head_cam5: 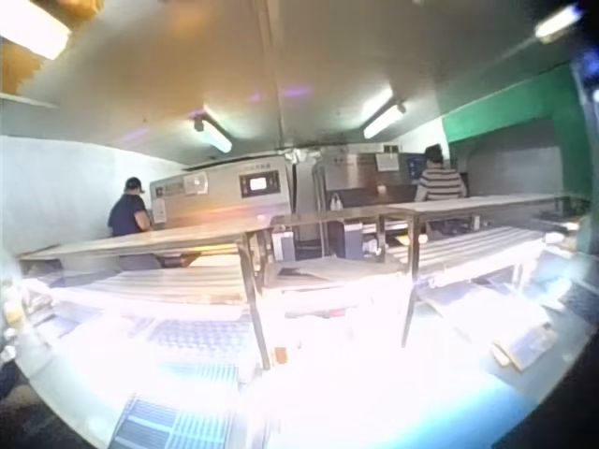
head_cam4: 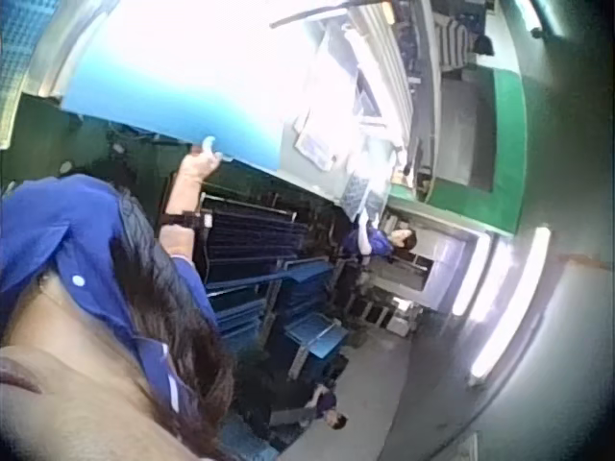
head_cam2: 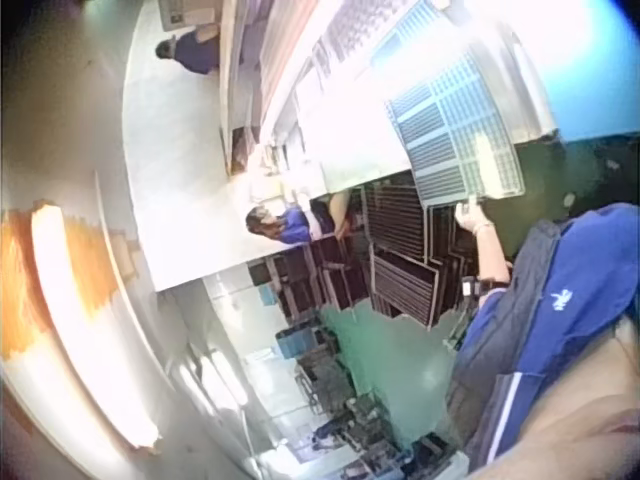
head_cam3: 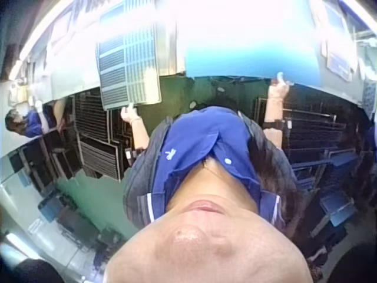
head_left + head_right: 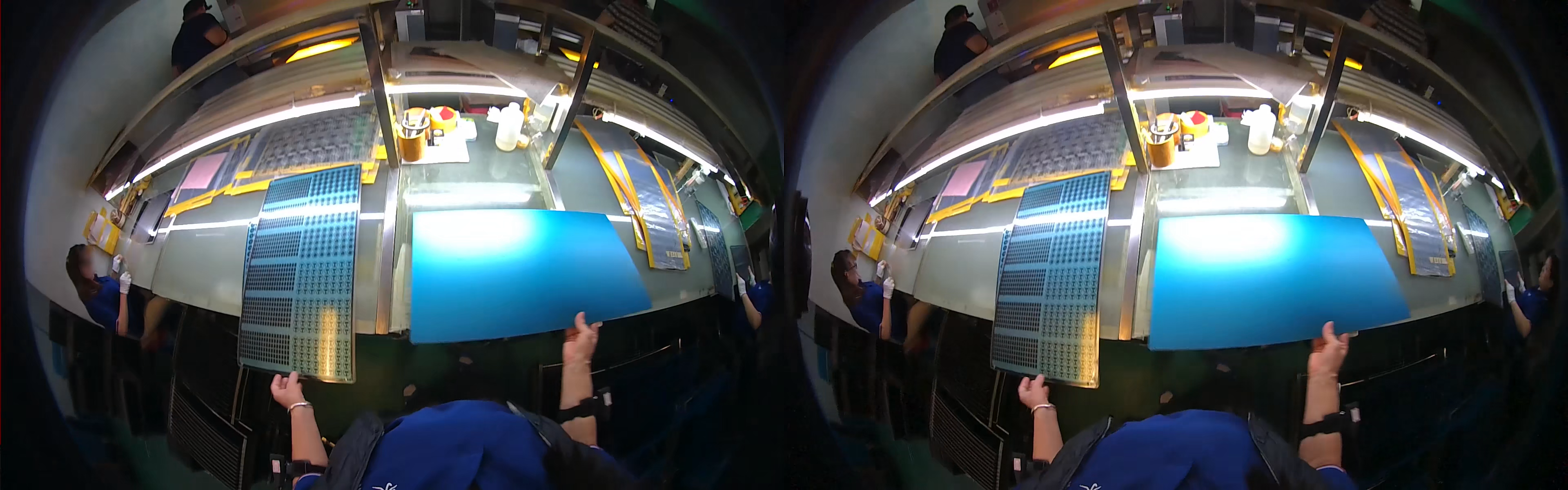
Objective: Handling and organizing patterned manufacturing sheets at a production line workstation.
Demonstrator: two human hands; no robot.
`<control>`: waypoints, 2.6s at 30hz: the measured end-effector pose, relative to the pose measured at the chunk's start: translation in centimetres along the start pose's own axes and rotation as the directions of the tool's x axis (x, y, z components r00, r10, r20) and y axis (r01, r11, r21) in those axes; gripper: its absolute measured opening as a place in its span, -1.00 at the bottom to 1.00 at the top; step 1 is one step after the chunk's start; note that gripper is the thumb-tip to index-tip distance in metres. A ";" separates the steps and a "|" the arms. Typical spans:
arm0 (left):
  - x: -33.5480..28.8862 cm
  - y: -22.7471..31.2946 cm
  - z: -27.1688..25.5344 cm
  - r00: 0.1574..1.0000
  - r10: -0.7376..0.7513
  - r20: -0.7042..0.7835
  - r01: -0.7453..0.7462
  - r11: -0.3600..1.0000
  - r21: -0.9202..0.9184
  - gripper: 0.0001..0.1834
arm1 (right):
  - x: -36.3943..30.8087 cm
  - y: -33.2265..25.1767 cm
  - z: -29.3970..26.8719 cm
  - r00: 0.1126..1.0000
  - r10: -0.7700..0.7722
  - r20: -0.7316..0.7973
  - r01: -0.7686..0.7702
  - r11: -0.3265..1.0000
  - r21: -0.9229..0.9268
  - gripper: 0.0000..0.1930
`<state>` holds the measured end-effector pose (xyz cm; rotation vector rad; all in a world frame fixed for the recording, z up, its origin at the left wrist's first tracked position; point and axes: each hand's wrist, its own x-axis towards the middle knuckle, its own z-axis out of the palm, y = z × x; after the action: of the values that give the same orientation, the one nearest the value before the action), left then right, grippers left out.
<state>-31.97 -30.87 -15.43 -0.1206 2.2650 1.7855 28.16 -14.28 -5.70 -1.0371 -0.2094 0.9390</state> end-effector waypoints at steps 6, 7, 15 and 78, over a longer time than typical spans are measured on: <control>-5.8 12.3 10.5 0.716 0.439 0.543 -0.365 0.898 -0.244 -0.79 | -0.9 -18.2 0.0 0.921 -0.310 0.235 0.371 0.884 -0.285 -0.59; -7.5 14.0 12.3 0.691 0.447 0.568 -0.354 0.894 -0.273 -0.79 | -2.3 -21.2 1.8 0.893 -0.359 0.271 0.433 0.848 -0.305 -0.58; -24.8 20.4 21.3 -0.150 0.384 0.911 0.345 0.884 -0.316 -0.03 | -5.2 -37.1 16.7 0.578 -0.517 0.632 0.810 0.265 -0.524 -0.59; -7.3 5.9 0.8 0.132 0.355 0.926 -0.988 0.127 0.092 -0.39 | -12.5 30.1 36.1 -0.429 0.466 0.773 0.886 0.381 0.262 -0.55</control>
<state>-26.08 -29.29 -8.20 2.0214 2.1276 0.4890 -16.58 4.73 -7.66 -0.3323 -2.8679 0.5840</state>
